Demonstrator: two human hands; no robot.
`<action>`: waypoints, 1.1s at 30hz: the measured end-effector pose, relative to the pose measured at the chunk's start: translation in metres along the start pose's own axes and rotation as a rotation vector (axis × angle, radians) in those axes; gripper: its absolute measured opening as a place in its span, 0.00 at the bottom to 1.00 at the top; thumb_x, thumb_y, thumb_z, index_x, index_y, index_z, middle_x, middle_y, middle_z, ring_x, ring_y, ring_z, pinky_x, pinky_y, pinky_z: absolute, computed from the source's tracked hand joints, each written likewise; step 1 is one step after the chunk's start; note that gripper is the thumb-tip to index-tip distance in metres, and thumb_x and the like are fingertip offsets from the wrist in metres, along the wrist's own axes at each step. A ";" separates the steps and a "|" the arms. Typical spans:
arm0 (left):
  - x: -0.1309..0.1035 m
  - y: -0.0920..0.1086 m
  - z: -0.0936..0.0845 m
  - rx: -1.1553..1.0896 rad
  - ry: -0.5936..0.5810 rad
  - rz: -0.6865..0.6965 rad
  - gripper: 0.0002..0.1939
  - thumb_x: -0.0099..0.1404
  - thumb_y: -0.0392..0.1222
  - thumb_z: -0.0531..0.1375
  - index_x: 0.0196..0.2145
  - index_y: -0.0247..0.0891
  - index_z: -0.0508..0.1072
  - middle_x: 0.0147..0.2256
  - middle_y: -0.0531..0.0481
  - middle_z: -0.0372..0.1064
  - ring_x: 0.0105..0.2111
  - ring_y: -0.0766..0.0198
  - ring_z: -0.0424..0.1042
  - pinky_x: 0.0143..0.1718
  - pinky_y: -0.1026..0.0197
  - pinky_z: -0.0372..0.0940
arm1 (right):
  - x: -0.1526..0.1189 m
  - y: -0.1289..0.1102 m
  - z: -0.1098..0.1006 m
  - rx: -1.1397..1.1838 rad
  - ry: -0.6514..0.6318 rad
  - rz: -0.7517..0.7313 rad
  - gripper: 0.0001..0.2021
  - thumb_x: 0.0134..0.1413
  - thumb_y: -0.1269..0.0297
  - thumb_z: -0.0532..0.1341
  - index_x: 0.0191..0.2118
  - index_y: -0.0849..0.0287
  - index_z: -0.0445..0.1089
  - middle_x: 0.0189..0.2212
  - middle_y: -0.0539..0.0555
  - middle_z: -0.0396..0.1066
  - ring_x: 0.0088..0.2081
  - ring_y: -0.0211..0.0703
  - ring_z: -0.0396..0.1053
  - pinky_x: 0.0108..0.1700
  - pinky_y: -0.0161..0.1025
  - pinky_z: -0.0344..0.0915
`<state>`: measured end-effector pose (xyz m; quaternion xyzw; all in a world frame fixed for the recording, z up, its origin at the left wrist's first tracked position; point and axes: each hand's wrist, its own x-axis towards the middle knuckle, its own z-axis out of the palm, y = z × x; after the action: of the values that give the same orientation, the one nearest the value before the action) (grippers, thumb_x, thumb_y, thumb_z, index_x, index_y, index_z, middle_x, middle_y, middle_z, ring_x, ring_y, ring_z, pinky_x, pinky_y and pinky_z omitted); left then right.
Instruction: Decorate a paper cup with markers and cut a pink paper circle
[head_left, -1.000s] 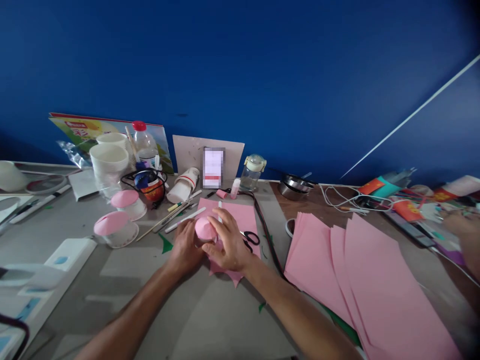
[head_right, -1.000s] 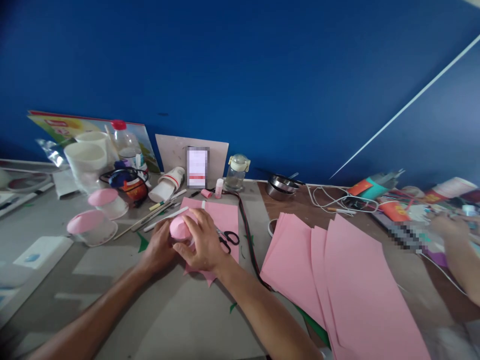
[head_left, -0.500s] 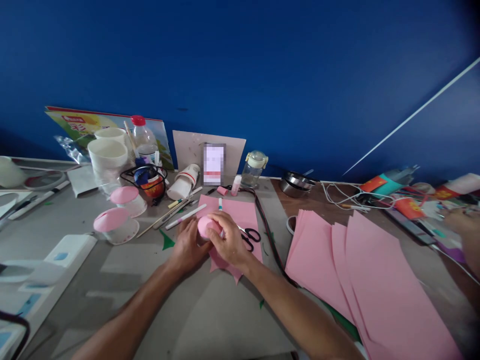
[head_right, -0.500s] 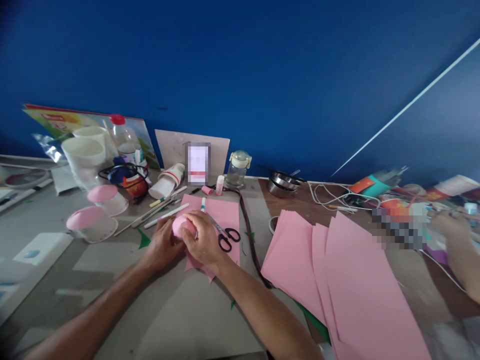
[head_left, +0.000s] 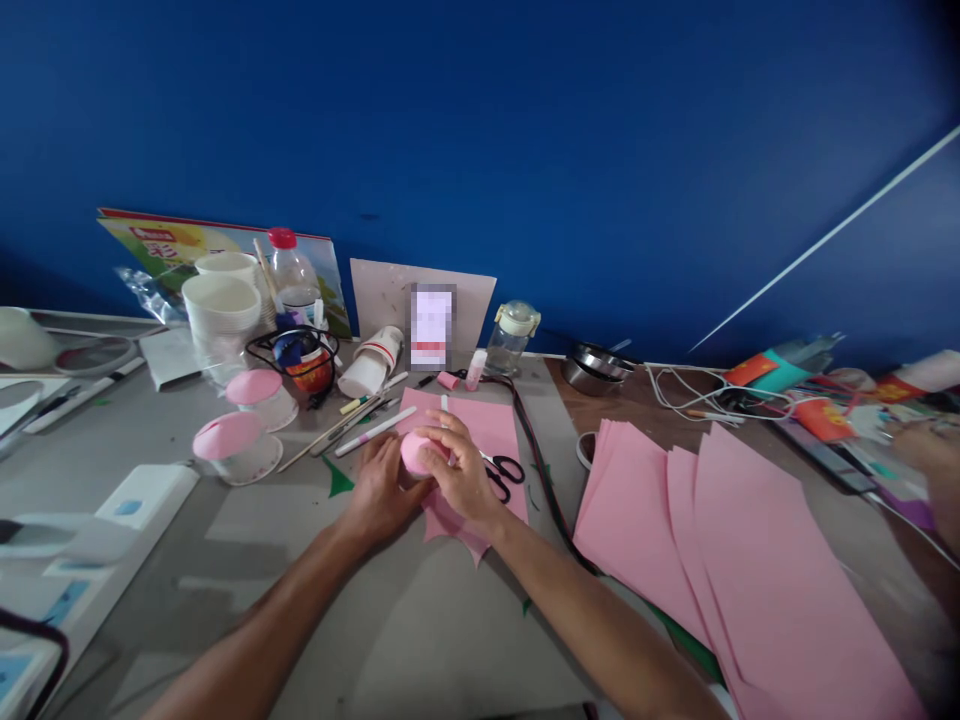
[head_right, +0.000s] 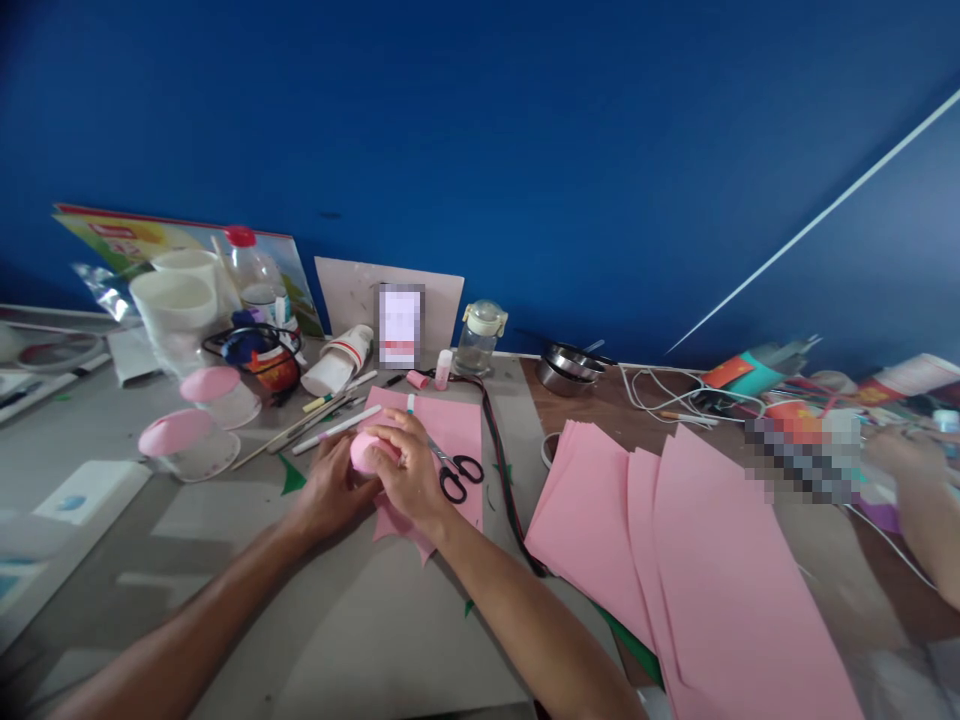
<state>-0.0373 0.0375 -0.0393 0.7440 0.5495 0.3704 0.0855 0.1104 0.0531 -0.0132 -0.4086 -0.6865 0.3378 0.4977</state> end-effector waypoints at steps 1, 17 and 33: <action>0.000 0.000 0.000 -0.003 -0.004 -0.006 0.19 0.56 0.44 0.63 0.44 0.34 0.70 0.41 0.39 0.73 0.48 0.46 0.67 0.51 0.43 0.63 | 0.001 0.001 0.000 0.016 -0.002 0.019 0.11 0.56 0.62 0.63 0.44 0.55 0.77 0.56 0.58 0.67 0.58 0.52 0.64 0.62 0.50 0.58; 0.008 0.008 -0.020 -0.173 0.007 -0.187 0.23 0.57 0.51 0.65 0.47 0.38 0.71 0.41 0.43 0.69 0.44 0.49 0.67 0.47 0.46 0.64 | -0.005 0.016 -0.016 0.284 0.220 0.126 0.21 0.64 0.48 0.52 0.52 0.55 0.68 0.52 0.58 0.70 0.57 0.51 0.65 0.61 0.51 0.58; 0.013 0.004 -0.054 -0.055 0.207 -0.377 0.27 0.54 0.49 0.65 0.50 0.41 0.66 0.46 0.41 0.70 0.49 0.46 0.68 0.48 0.42 0.65 | -0.006 0.022 -0.014 0.158 0.165 -0.144 0.20 0.63 0.51 0.53 0.54 0.55 0.63 0.52 0.61 0.64 0.56 0.53 0.62 0.59 0.55 0.59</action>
<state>-0.0677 0.0327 0.0070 0.5834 0.6746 0.4370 0.1164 0.1292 0.0585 -0.0307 -0.3441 -0.6420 0.3196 0.6060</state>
